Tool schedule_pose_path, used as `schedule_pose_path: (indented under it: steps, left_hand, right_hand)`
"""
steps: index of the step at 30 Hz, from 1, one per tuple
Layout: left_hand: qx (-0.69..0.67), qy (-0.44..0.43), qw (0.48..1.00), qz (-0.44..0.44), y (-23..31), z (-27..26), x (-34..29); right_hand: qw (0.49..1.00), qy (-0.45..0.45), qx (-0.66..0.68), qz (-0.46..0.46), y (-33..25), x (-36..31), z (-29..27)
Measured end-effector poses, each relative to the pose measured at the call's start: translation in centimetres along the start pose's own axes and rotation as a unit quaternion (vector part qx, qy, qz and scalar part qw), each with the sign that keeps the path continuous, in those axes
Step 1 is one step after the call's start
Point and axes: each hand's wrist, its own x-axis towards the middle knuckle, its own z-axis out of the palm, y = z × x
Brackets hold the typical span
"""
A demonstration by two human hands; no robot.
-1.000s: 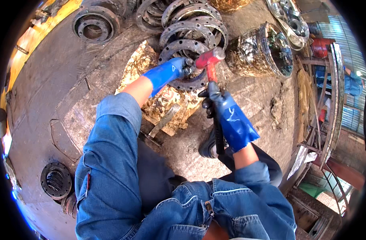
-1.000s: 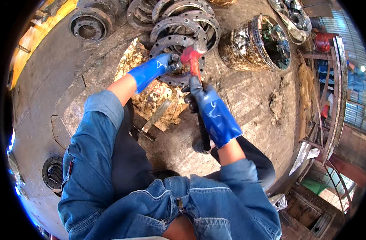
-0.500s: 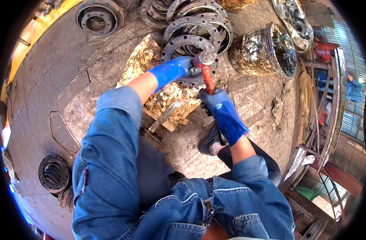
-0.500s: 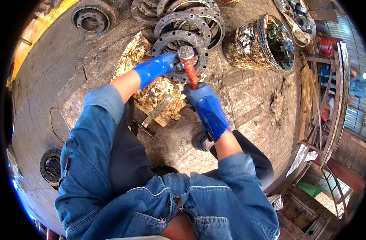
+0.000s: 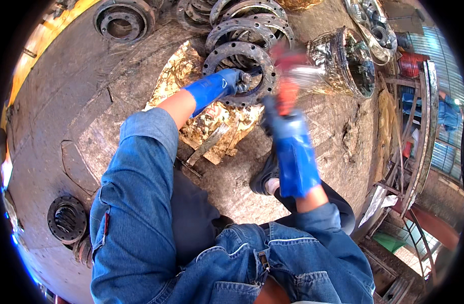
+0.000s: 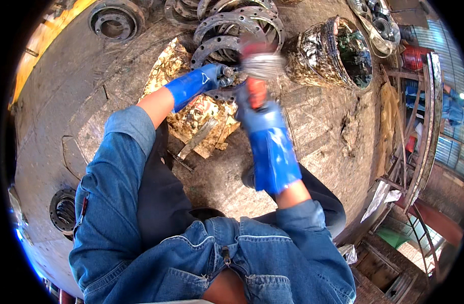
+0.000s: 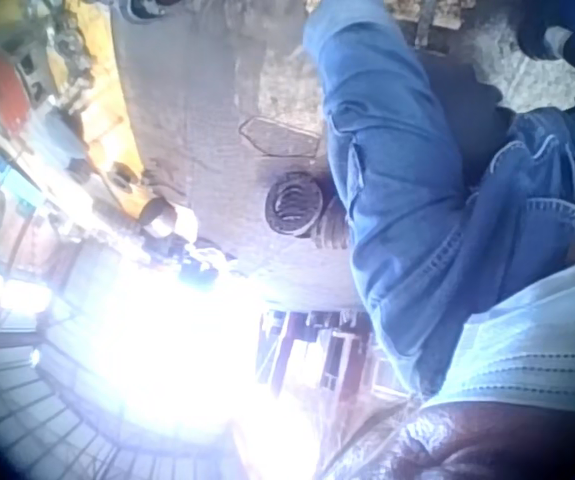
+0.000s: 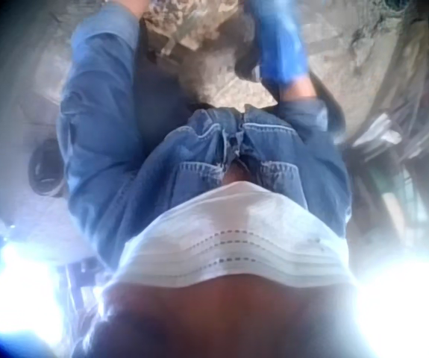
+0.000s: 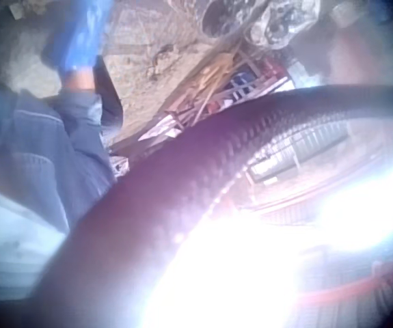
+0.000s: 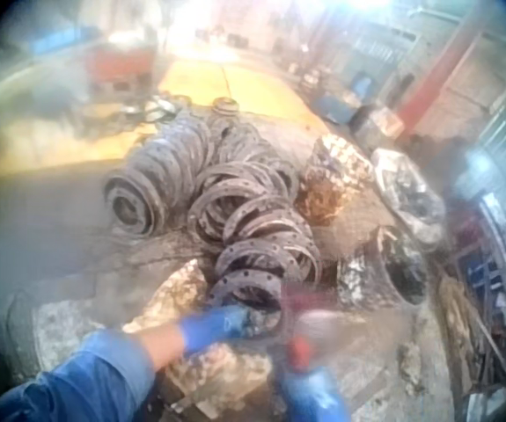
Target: The person scrapes grease and residue from metal rings using a metal tool and a rag, then wipes and inspects the parts. They also use a hammer to tap and loosen components on larger metal assemblies.
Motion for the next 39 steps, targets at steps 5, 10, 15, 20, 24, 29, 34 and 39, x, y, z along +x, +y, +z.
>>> schedule_pose_path:
  steps: [5,10,15,20,24,29,34,39]
  left_hand:
    - [0.049,-0.028,0.998,0.013,-0.5,0.3,1.5]
    - [0.036,0.013,0.999,0.033,-1.4,0.6,0.2]
    - [0.096,0.002,0.995,0.012,2.6,0.4,-0.3]
    - [-0.283,0.079,0.943,-0.156,-2.3,2.5,3.5]
    - [0.164,0.039,0.982,0.082,-4.0,2.3,2.5]
    - [0.041,0.061,0.997,0.037,-4.0,2.0,2.0]
    - [0.058,0.015,0.998,0.021,-2.1,1.5,1.9]
    - [0.174,0.010,0.985,0.002,-2.7,1.5,1.4]
  right_hand:
    - [0.979,-0.104,0.062,0.166,1.2,-1.6,-1.5]
    - [0.991,0.030,0.086,-0.099,-8.7,-5.5,-5.0]
    - [0.967,0.034,0.155,-0.200,-9.1,-5.1,-3.3]
    - [0.979,-0.092,-0.019,0.179,4.6,0.1,0.4]
    - [0.973,-0.113,0.107,0.170,-0.5,-1.1,-1.6]
    - [0.981,-0.031,0.176,-0.072,-10.4,-5.8,-5.7]
    - [0.978,0.098,0.149,-0.109,-7.1,-4.2,-2.0]
    - [0.981,-0.102,0.055,0.156,1.2,-1.2,-1.3]
